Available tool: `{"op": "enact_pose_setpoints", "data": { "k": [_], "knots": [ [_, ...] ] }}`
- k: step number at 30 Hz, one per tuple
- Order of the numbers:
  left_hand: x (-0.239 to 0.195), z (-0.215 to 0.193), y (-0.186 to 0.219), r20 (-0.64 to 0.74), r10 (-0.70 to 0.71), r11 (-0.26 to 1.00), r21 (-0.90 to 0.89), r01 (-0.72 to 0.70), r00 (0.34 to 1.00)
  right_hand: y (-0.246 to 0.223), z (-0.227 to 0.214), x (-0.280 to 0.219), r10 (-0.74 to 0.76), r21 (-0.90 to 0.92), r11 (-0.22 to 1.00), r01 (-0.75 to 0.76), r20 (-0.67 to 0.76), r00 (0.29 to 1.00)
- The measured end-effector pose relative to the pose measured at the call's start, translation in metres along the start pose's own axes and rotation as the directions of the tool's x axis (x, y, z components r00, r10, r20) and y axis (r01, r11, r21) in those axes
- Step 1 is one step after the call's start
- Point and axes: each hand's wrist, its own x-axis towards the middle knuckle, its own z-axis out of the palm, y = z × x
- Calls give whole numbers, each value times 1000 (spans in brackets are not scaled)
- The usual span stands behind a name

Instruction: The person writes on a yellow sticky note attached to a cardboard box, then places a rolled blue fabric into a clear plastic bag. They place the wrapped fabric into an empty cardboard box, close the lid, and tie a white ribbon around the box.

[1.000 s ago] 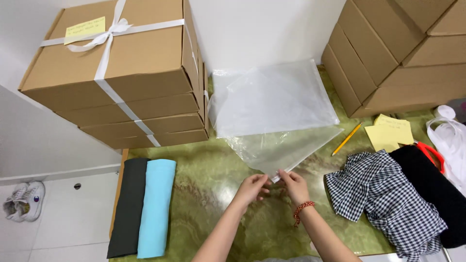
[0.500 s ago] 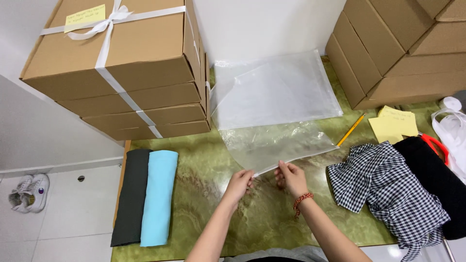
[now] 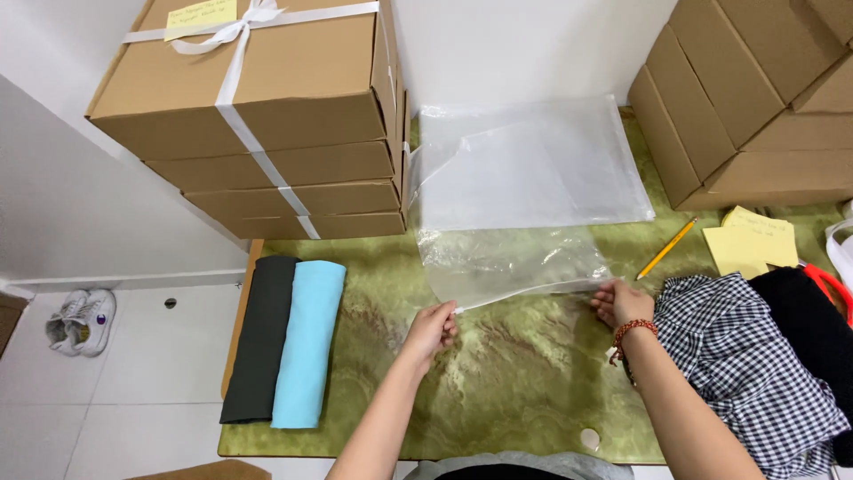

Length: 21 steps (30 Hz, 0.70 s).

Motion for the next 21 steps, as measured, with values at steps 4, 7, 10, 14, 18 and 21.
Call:
{"op": "enact_pose_setpoints", "data": {
  "k": [4,7,10,14,18,21],
  "knots": [
    [9,9,-9,1,2,1000,-14,-2,1000,-14,48,-102,52,-35,998,-47,170,984],
    [10,18,-15,12,42,994,99,-43,999,-8,92,-160,136,-166,984,-62,486,863],
    [19,22,-26,25,75,979,186,-79,997,-3,125,-185,148,-186,982,-29,671,727],
    [33,18,-37,10,132,963,238,-130,991,17,153,-184,89,-122,992,-18,606,791],
    [-2,26,-7,-19,138,975,181,-132,990,18,161,-188,63,-70,997,-33,497,866],
    [40,17,-49,-21,148,981,130,-144,989,30,165,-169,51,-53,998,-31,445,894]
  ]
}}
